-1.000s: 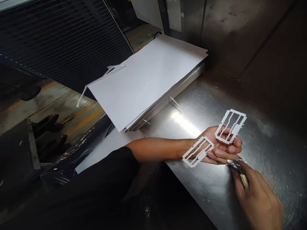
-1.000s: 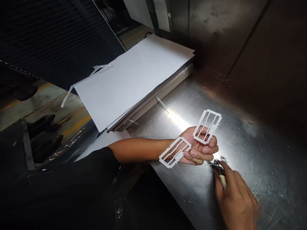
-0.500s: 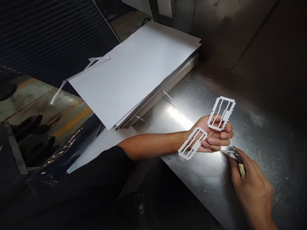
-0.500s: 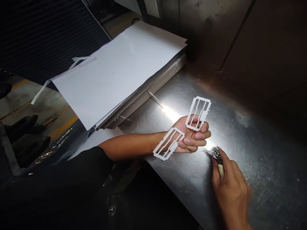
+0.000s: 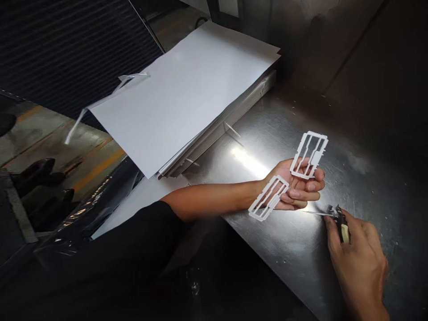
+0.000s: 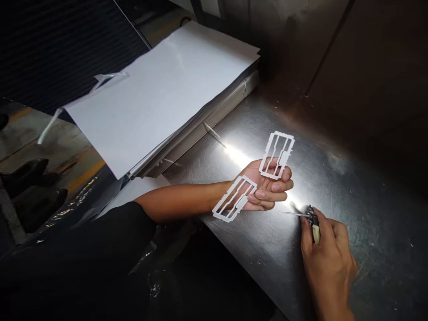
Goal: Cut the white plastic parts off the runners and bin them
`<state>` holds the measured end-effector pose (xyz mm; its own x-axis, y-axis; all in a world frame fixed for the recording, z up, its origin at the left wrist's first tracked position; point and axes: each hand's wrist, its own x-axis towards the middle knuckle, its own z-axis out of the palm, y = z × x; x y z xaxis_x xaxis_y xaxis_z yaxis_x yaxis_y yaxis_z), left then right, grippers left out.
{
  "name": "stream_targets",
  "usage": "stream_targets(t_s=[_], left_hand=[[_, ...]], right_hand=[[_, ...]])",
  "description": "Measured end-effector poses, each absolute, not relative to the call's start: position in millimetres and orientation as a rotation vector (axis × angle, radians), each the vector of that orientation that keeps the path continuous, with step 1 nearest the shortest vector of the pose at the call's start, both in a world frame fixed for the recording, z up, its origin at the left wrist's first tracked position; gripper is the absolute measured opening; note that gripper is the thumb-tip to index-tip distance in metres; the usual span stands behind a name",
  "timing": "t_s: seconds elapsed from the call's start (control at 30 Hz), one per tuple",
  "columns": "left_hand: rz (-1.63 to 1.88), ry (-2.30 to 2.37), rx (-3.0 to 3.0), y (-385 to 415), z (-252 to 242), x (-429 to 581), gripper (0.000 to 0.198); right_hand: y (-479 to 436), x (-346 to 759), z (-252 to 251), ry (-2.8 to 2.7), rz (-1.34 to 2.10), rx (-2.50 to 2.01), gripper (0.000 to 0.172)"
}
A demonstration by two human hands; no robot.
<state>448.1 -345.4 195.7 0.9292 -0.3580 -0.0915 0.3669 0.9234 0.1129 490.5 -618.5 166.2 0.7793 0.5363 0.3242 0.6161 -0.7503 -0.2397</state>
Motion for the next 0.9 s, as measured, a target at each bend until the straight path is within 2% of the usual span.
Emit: stream_targets(t_s=[0.07,0.17,0.4,0.57,0.8,0.9], left_hand=[[-0.359,0.083,0.143,-345,197,448,0.081],[-0.337,0.118,0.174,-344,200,449,0.078],[-0.314,0.142,0.219,-342,199,453,0.074],[-0.281,0.182,0.282,-340,200,458,0.069],[-0.058,0.121,0.776,-339,213,457,0.033],[0.065,0.081,0.983,-331,232,432,0.046]], right_hand=[[-618,491,166,-0.886,-0.344,-2.641,0.093],[-620,494,166,-0.936,-0.326,-2.576,0.086],[-627,501,171,-1.005,-0.613,-2.24,0.023],[-629,504,176,-1.065,-0.714,-2.171,0.016],[-630,506,174,-1.116,-0.712,-2.193,0.013],[-631,505,173,-1.082,-0.764,-2.189,0.012]])
